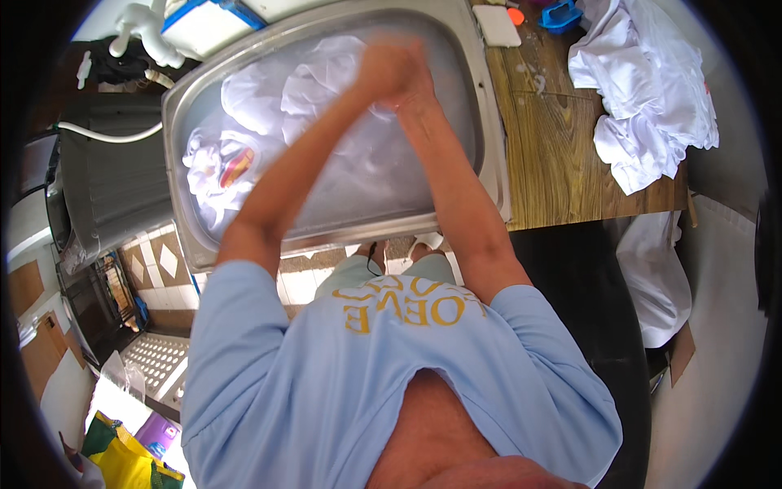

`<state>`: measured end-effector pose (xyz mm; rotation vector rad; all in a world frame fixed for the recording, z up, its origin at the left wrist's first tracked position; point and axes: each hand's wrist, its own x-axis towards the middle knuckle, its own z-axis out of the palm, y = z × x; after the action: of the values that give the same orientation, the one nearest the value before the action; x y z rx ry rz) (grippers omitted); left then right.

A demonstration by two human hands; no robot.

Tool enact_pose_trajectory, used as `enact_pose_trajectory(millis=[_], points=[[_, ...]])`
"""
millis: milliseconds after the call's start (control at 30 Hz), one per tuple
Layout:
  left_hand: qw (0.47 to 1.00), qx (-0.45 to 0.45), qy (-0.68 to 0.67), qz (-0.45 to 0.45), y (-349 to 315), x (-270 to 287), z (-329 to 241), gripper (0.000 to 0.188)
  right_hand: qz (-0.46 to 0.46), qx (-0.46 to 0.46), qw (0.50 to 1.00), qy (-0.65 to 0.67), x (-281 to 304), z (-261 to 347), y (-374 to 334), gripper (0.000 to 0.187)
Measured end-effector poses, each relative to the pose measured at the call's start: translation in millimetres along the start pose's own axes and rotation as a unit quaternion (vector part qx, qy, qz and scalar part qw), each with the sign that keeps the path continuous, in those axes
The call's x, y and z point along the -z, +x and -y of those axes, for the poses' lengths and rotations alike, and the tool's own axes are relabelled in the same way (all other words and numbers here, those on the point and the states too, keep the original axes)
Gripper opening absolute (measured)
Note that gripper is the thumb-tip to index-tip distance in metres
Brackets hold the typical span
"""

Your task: The person washes white garments by hand in a sink filled with soapy water, rubbing the fabric together and rinsing them before placing them into a washing machine.

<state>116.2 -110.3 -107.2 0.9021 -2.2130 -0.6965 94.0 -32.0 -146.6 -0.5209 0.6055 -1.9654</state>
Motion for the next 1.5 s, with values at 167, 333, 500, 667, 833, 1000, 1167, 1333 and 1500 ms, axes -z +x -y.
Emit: enact_pose_trajectory(millis=[167,333,500,667,833,1000,1167,1333,1500], points=[[0.978,-0.178,0.063,0.092,-8.8,60.2,-23.5,0.017,-0.096,-0.111,0.955,0.257,-53.8,18.1,-2.4,0.036],[0.941,-0.268,0.194,0.076,-14.7,33.4,-5.4,0.018,-0.087,-0.132,0.953,0.257,-37.4,15.8,-4.0,0.037],[0.988,-0.117,0.055,0.083,3.9,59.7,-20.7,0.014,-0.195,-0.097,0.966,0.136,-67.7,29.0,-0.5,0.036],[0.965,-0.238,0.047,0.096,-33.2,41.2,-52.1,0.010,-0.046,-0.069,0.976,0.203,8.3,17.4,1.9,0.031],[0.976,-0.193,-0.097,-0.008,-9.7,42.6,-20.2,0.015,-0.238,-0.086,0.954,0.162,-57.1,27.8,8.5,0.036],[0.993,-0.109,0.042,0.016,5.2,44.0,-2.7,0.014,-0.242,-0.110,0.950,0.164,-52.3,26.8,5.1,0.038],[0.987,-0.139,-0.005,0.075,-13.3,34.1,-20.0,0.013,-0.015,-0.072,0.975,0.211,-5.6,9.8,4.4,0.043],[0.985,-0.153,-0.078,-0.013,-5.2,44.2,-5.8,0.024,-0.239,-0.129,0.948,0.166,-41.1,25.3,8.0,0.043],[0.932,0.145,-0.318,0.097,16.6,69.0,2.0,0.033,-0.306,-0.119,0.934,0.143,-59.0,36.6,6.2,0.045]])
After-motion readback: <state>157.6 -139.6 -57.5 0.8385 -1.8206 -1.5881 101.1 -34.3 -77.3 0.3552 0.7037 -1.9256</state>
